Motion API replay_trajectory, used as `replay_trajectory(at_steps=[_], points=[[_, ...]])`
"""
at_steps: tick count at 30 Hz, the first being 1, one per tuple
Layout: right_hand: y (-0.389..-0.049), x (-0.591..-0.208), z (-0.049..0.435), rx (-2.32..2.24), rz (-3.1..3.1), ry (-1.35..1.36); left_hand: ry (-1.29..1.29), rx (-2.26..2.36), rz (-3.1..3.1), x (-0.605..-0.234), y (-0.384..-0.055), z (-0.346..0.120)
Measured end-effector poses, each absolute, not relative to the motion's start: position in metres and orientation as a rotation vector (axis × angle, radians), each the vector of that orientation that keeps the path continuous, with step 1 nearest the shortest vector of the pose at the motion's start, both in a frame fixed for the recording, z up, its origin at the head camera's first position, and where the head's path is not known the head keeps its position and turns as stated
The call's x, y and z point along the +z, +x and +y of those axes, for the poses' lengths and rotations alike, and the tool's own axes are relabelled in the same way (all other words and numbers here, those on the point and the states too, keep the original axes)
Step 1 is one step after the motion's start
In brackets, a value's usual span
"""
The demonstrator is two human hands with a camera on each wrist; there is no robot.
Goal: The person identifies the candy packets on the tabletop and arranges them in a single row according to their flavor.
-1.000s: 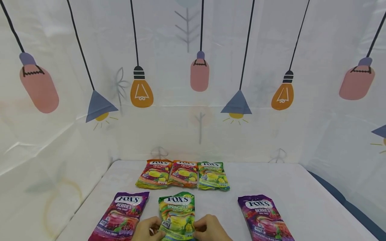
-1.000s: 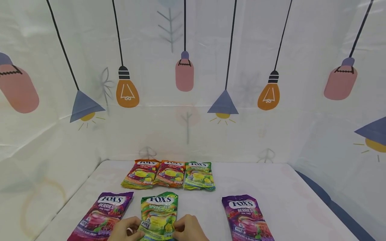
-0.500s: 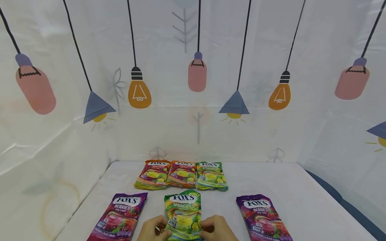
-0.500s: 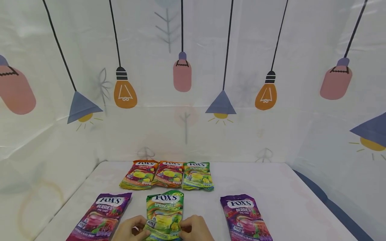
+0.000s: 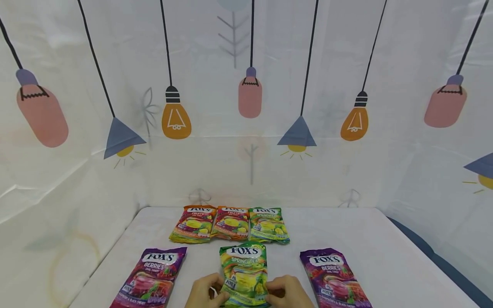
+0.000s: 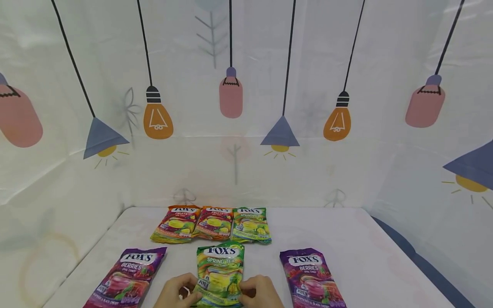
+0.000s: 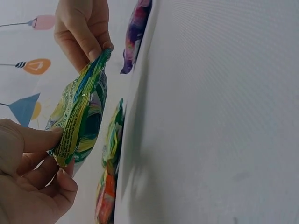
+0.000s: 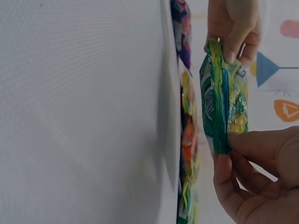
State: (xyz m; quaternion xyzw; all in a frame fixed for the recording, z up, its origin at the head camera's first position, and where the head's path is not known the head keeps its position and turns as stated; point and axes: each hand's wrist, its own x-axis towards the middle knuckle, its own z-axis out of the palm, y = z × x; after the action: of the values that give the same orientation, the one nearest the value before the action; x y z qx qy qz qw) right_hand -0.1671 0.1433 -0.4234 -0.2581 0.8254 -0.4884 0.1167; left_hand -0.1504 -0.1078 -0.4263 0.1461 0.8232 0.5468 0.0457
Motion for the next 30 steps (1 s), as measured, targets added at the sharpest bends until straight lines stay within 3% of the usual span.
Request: replay_trajectory(at_steps=[30], points=[[-0.161, -0.403, 0.192, -1.422, 2.529, -0.700, 0.686, 1.830, 2.513, -0.422, -0.160, -0.060]])
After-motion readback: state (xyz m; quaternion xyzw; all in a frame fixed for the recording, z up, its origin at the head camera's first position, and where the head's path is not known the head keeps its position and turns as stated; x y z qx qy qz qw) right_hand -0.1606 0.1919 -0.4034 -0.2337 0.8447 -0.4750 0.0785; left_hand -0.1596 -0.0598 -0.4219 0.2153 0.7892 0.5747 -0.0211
